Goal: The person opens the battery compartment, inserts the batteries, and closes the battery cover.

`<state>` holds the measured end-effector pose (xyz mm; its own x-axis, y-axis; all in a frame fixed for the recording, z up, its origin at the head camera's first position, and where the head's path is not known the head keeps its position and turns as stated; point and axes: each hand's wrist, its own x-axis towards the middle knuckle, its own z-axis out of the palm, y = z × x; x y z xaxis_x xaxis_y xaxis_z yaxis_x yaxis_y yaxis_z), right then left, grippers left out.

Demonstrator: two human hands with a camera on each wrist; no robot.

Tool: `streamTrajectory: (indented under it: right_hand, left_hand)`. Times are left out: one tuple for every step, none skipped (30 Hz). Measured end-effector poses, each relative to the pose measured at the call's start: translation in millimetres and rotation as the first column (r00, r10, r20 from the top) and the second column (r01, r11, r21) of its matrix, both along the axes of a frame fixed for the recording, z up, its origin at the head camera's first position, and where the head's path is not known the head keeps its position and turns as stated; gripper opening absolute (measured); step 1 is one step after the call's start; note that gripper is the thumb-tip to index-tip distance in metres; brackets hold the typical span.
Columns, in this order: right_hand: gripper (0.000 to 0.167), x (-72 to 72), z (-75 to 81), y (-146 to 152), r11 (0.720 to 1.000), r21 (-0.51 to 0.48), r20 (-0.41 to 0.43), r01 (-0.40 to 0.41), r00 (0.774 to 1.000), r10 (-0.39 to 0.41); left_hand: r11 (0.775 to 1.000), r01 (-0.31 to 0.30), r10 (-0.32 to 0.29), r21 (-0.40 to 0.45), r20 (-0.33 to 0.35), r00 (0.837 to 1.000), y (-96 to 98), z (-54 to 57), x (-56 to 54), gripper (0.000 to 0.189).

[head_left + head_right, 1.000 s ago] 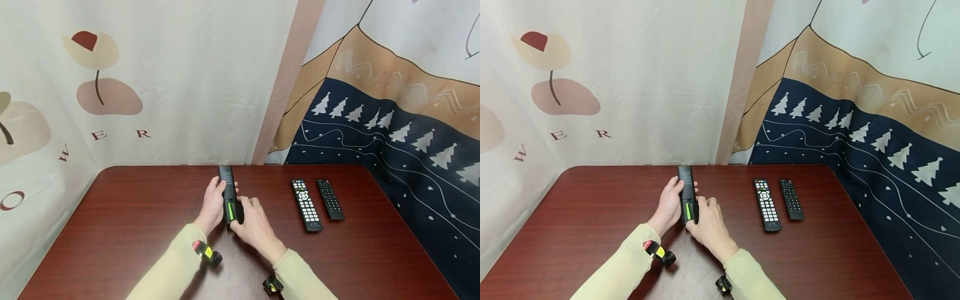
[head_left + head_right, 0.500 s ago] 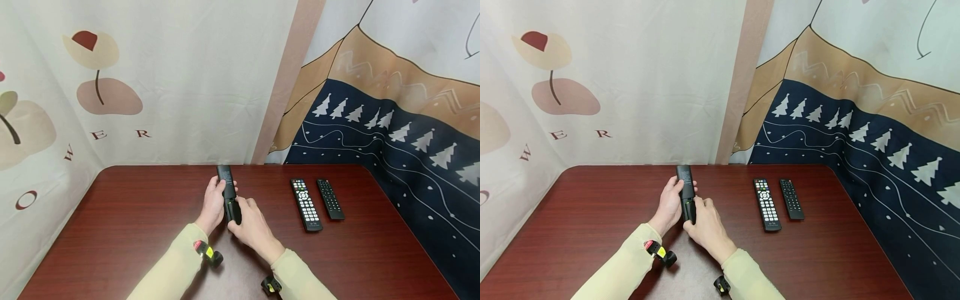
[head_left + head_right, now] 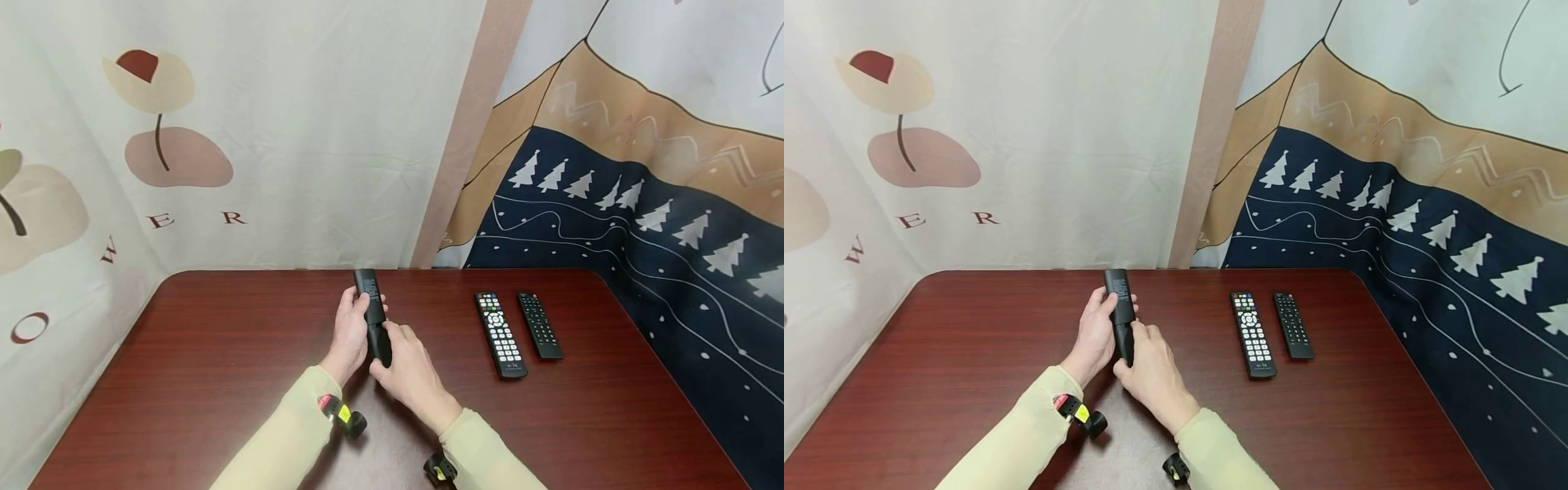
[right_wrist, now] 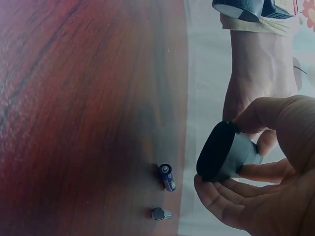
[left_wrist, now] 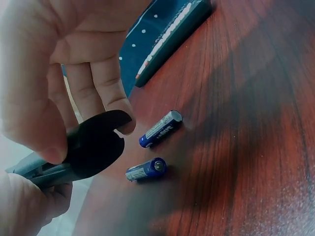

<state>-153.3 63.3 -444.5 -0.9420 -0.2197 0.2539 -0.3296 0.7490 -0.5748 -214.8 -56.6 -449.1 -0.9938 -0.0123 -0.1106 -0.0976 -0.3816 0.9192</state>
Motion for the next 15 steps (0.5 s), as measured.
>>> streamTrajectory:
  right_hand:
    - [0.059,0.4,-0.1,-0.3,1.0,0.001,-0.008,-0.001,1.0,0.001]
    - [0.059,0.7,-0.4,-0.6,1.0,0.004,-0.02,-0.002,1.0,0.002]
    - [0.059,1.0,-0.8,-0.9,1.0,0.007,-0.034,-0.003,0.999,0.004]
    - [0.058,1.3,-1.4,-1.2,1.0,0.008,-0.051,-0.007,0.999,0.007]
    - [0.058,1.6,-2.1,-1.5,1.0,0.01,-0.068,-0.01,0.998,0.011]
    - [0.058,1.9,-2.6,-1.8,1.0,0.012,-0.085,-0.013,0.996,0.014]
    - [0.058,2.2,-3.2,-2.3,1.0,0.014,-0.098,-0.015,0.995,0.016]
    - [0.058,2.4,-3.8,-2.8,1.0,0.018,-0.114,-0.016,0.993,0.018]
    - [0.058,2.5,-4.6,-3.2,1.0,0.02,-0.128,-0.016,0.992,0.018]
    - [0.058,2.5,-5.3,-3.7,1.0,0.023,-0.143,-0.015,0.99,0.018]
    - [0.057,2.7,-6.0,-4.1,1.0,0.029,-0.156,-0.013,0.988,0.017]
    - [0.056,2.8,-6.4,-4.5,0.999,0.034,-0.168,-0.01,0.986,0.016]
    - [0.055,2.7,-7.0,-4.9,0.999,0.037,-0.178,-0.007,0.984,0.014]
    - [0.055,2.6,-7.4,-5.2,0.999,0.04,-0.189,-0.004,0.982,0.012]
    - [0.054,2.4,-8.0,-5.5,0.999,0.04,-0.196,0.001,0.98,0.007]
  left_hand:
    - [1.0,-0.004,0.004,0.001,0.0,1.0,0.1,-0.1,0.0,0.038]
    - [1.0,-0.008,0.008,0.0,-0.001,1.0,0.2,-0.1,-0.1,0.038]
    - [1.0,-0.011,0.011,-0.005,-0.002,1.0,0.2,-0.3,-0.1,0.038]
    - [1.0,-0.016,0.016,-0.008,-0.002,1.0,0.3,-0.5,-0.3,0.038]
    - [1.0,-0.019,0.019,-0.006,0.002,1.0,0.2,-0.5,-0.3,0.038]
    - [1.0,-0.022,0.022,-0.004,0.004,1.0,0.3,-0.6,-0.5,0.038]
    - [1.0,-0.026,0.026,-0.009,0.004,1.0,0.2,-0.7,-0.5,0.038]
    - [1.0,-0.028,0.028,-0.012,0.003,1.0,0.2,-0.8,-0.7,0.038]
    - [0.999,-0.031,0.031,-0.012,0.007,1.0,0.2,-0.7,-0.6,0.038]
    - [0.999,-0.032,0.032,-0.008,0.009,0.999,0.2,-0.8,-0.7,0.038]
    - [0.999,-0.033,0.033,-0.006,0.01,0.999,0.3,-0.7,-0.7,0.038]
    - [0.999,-0.035,0.035,-0.006,0.011,0.999,0.4,-0.7,-0.6,0.038]
    - [0.999,-0.036,0.036,-0.006,0.013,0.999,0.6,-0.6,-0.5,0.038]
    - [0.999,-0.035,0.035,-0.005,0.013,0.999,0.7,-0.4,-0.4,0.038]
    - [0.999,-0.033,0.033,0.0,0.016,0.999,1.1,0.0,-0.2,0.037]
